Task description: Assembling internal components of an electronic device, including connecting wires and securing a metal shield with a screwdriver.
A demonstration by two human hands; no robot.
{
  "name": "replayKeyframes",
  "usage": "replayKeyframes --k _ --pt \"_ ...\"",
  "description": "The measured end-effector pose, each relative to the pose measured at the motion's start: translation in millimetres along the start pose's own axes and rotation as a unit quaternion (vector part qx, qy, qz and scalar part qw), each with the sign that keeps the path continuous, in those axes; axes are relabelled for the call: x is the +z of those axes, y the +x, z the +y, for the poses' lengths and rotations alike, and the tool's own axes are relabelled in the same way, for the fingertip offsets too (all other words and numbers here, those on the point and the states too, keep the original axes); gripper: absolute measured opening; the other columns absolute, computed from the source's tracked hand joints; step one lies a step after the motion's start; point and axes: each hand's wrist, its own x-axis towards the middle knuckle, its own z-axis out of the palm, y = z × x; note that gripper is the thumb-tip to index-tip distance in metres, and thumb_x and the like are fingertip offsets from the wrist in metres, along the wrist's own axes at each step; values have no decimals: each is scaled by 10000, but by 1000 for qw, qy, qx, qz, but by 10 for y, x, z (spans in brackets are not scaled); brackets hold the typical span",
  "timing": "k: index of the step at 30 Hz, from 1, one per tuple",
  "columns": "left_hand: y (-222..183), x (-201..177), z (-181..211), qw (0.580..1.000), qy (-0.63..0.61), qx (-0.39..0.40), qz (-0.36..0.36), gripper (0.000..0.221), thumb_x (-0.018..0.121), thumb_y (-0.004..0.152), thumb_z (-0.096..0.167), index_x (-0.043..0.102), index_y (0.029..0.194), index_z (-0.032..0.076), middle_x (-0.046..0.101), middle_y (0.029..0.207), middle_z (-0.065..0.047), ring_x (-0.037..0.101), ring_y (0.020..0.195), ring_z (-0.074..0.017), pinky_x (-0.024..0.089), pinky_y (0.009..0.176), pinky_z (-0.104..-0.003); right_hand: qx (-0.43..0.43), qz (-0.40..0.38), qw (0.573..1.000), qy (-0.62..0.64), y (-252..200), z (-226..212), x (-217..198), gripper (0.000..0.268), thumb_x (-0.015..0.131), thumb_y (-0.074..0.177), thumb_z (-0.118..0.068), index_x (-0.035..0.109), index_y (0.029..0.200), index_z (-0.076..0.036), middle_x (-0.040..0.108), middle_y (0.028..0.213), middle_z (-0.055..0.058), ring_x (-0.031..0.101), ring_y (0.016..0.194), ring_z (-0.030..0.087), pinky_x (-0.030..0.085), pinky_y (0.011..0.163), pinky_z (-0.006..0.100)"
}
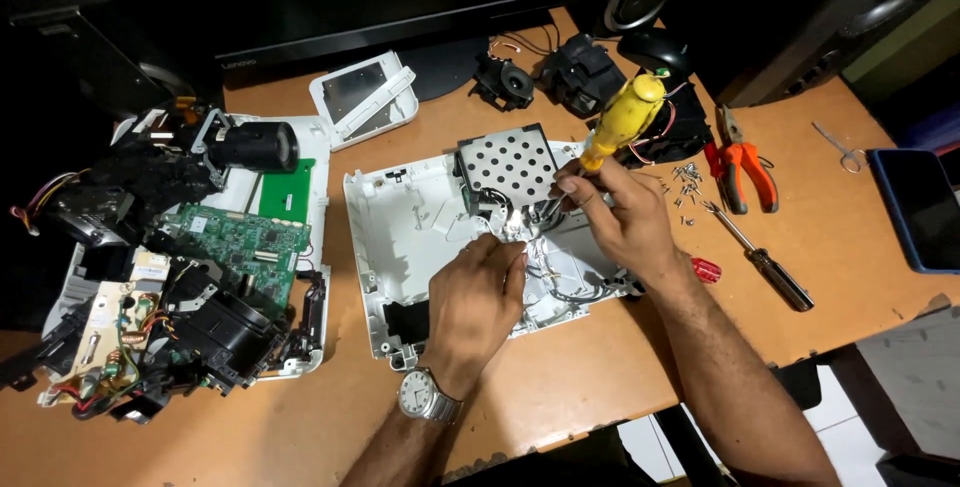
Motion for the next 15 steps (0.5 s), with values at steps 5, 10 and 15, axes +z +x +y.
replayKeyframes --k 5,10,15 --pt "-3 5 -3 1000 1 10 10 254 588 1002 293 795 1002 146 659 778 -40 696 703 -217 541 575 -321 17 -39 999 7 53 -79 -34 140 629 1042 -132 719 962 -59 730 691 92 719 620 301 562 665 389" --pt "-13 26 -9 1000 2 10 16 254 588 1004 301 795 1002 154 661 780 -35 697 709 -210 543 581 -315 14 -47 999 -5 79 -139 -36 145 617 1048 -133 704 974 -43 730 695 109 719 630 322 564 667 398" --pt "-8 1 18 1000 -3 8 10 255 580 1007 288 796 1011 151 663 774 -29 694 703 -186 538 577 -296 10 -37 999 -17 3 52 9 111 718 982 -106 690 888 -55 707 647 96 688 569 302 547 602 359"
